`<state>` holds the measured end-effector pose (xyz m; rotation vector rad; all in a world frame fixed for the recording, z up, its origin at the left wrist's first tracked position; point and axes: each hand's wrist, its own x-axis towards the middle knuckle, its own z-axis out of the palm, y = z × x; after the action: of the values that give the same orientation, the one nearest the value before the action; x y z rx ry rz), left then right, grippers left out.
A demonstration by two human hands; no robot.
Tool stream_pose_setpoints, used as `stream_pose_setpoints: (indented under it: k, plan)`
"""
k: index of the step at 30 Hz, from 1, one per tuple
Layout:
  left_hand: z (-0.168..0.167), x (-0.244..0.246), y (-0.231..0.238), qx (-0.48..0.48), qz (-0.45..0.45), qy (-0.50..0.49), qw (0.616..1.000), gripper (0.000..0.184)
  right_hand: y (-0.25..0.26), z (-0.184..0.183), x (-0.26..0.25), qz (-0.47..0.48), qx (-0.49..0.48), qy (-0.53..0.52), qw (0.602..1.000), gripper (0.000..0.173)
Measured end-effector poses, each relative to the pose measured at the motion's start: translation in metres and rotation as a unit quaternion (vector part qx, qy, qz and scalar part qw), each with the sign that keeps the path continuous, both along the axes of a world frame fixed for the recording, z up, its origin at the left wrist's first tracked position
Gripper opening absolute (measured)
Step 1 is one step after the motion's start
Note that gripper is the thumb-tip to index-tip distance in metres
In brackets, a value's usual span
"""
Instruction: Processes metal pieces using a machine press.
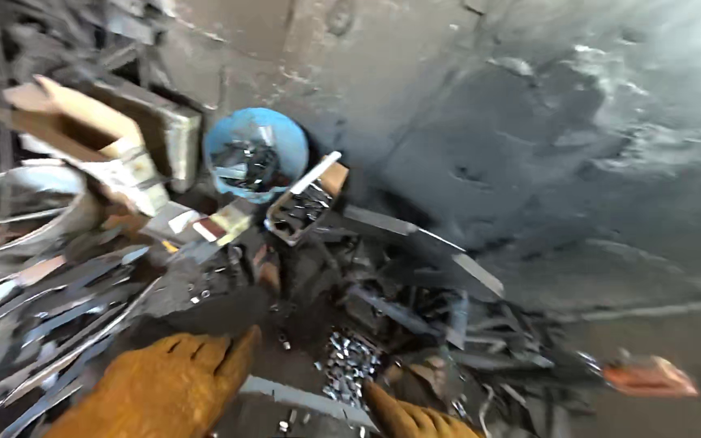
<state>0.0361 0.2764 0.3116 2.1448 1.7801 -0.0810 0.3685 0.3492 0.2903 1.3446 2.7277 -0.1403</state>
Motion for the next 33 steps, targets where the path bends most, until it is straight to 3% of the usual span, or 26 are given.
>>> stream_pose_setpoints:
  k: [4, 8, 11, 16, 21, 33]
  plan:
    - [-0.046, 0.028, 0.089, -0.133, -0.023, 0.029, 0.99, 0.072, 0.038, -0.036, 0.018, -0.031, 0.049, 0.004, 0.998, 0.048]
    - [-0.092, 0.046, 0.151, -0.016, -0.005, 0.061, 0.998, 0.059, 0.103, -0.105, 0.035, -0.033, 0.178, 0.077, 0.98, 0.065]
    - [-0.128, 0.052, 0.19, 0.02, -0.001, 0.085, 0.996, 0.06, 0.14, -0.14, 0.041, -0.057, 0.19, 0.073, 0.977, 0.068]
    - [-0.166, 0.051, 0.224, 0.025, 0.002, 0.102, 0.994, 0.051, 0.155, -0.181, 0.044, -0.098, 0.186, 0.048, 0.976, 0.064]
    - [-0.177, 0.051, 0.237, -0.007, -0.009, 0.118, 0.993, 0.034, 0.159, -0.199, 0.041, -0.117, 0.187, 0.04, 0.975, 0.064]
    - [-0.176, 0.045, 0.252, -0.048, -0.033, 0.122, 0.991, 0.03, 0.158, -0.198, 0.038, -0.125, 0.18, 0.04, 0.975, 0.069]
